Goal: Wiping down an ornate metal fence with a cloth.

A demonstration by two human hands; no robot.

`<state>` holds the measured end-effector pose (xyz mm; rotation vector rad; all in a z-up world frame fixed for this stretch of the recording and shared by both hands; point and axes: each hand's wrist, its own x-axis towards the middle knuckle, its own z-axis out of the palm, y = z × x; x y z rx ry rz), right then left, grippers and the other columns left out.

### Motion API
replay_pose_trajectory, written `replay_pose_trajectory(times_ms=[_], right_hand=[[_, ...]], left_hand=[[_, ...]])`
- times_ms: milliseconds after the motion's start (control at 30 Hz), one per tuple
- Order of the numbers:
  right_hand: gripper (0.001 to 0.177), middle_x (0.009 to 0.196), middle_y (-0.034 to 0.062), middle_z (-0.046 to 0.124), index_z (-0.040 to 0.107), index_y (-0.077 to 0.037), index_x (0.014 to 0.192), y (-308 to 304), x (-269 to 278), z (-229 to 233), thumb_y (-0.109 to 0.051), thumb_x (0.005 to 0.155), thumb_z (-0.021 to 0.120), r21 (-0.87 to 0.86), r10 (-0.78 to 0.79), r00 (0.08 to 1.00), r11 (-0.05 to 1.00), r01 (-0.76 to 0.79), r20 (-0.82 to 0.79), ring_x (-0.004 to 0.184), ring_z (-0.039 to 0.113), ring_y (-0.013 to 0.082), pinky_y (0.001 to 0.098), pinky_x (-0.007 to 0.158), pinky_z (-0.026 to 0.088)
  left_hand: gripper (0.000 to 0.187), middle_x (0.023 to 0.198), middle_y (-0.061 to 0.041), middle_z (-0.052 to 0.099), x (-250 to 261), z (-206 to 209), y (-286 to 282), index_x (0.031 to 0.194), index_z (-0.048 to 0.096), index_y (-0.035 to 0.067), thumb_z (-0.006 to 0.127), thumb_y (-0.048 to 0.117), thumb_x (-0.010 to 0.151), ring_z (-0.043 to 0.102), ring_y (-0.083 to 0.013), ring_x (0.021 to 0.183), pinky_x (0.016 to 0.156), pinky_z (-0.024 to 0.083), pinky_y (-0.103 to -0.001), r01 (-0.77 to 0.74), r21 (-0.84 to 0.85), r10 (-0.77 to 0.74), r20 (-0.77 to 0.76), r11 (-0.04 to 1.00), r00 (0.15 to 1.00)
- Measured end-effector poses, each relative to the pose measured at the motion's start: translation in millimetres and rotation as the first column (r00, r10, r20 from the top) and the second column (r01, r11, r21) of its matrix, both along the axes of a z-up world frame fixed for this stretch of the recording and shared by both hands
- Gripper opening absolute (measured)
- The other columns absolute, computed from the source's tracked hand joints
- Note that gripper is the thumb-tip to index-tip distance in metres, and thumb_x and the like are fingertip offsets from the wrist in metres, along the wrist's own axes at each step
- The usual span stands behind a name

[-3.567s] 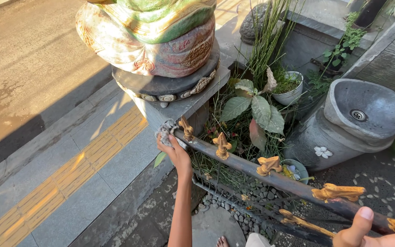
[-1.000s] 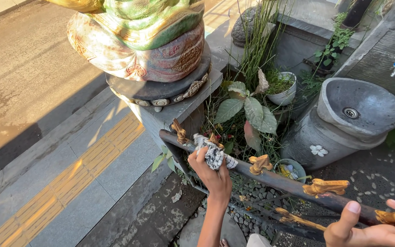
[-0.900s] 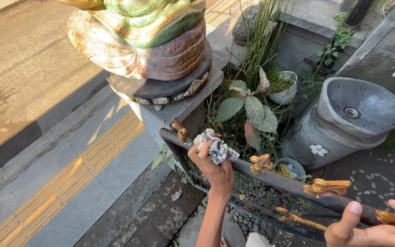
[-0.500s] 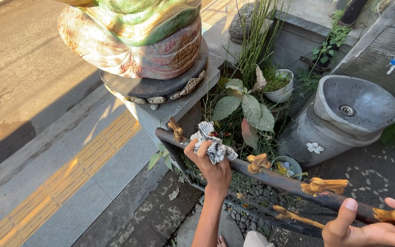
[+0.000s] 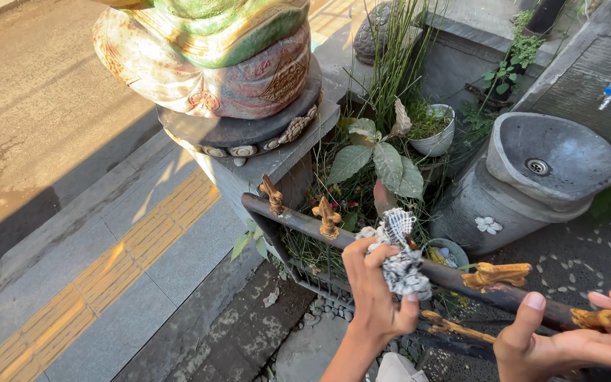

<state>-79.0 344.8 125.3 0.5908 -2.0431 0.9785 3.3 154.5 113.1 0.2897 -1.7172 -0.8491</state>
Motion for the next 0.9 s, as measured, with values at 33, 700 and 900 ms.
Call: replay_pose_trajectory(times_ms=[33, 700, 900], right_hand=[[0.069, 0.138, 0.0230, 0.030, 0.016, -0.005, 0.145, 0.6, -1.9, -2.6, -0.022, 0.101, 0.066, -0.018, 0.014, 1.000, 1.000, -0.014, -0.007, 0.125, 0.037, 0.0281, 0.0422, 0.106, 0.037], [0.060, 0.137, 0.0200, 0.035, 0.018, -0.008, 0.138, 5.7, -6.5, -4.9, -0.023, 0.105, 0.066, 0.004, 0.010, 1.000, 1.000, -0.010, -0.029, 0.113, 0.039, 0.0239, 0.0389, 0.099, 0.038], [0.059, 0.134, 0.0202, 0.034, 0.019, -0.008, 0.136, -1.9, -6.0, 3.9, -0.022, 0.104, 0.067, -0.054, 0.040, 0.998, 0.998, -0.042, -0.044, 0.113, 0.040, 0.0238, 0.0386, 0.098, 0.039]], left_hand=[[0.056, 0.118, -0.024, 0.046, -5.7, 3.9, 5.4, 0.123, 0.047, 0.005, 0.065, 0.018, 0.072, 0.046, -0.0392, 0.115, 0.099, 0.036, -0.053, 0.044, -0.005, -0.044, 0.046, 0.999, 0.998], [0.056, 0.128, -0.023, 0.042, -33.6, -53.9, 21.3, 0.123, 0.040, 0.006, 0.064, -0.003, 0.073, 0.041, -0.0387, 0.120, 0.105, 0.032, -0.054, -0.096, -0.073, 0.102, 0.095, 0.993, 0.990], [0.060, 0.124, -0.024, 0.039, -36.3, -50.5, 19.5, 0.128, 0.041, 0.003, 0.060, -0.006, 0.072, 0.041, -0.0404, 0.118, 0.104, 0.033, -0.054, -0.112, 0.002, 0.112, 0.053, 0.994, 0.992]])
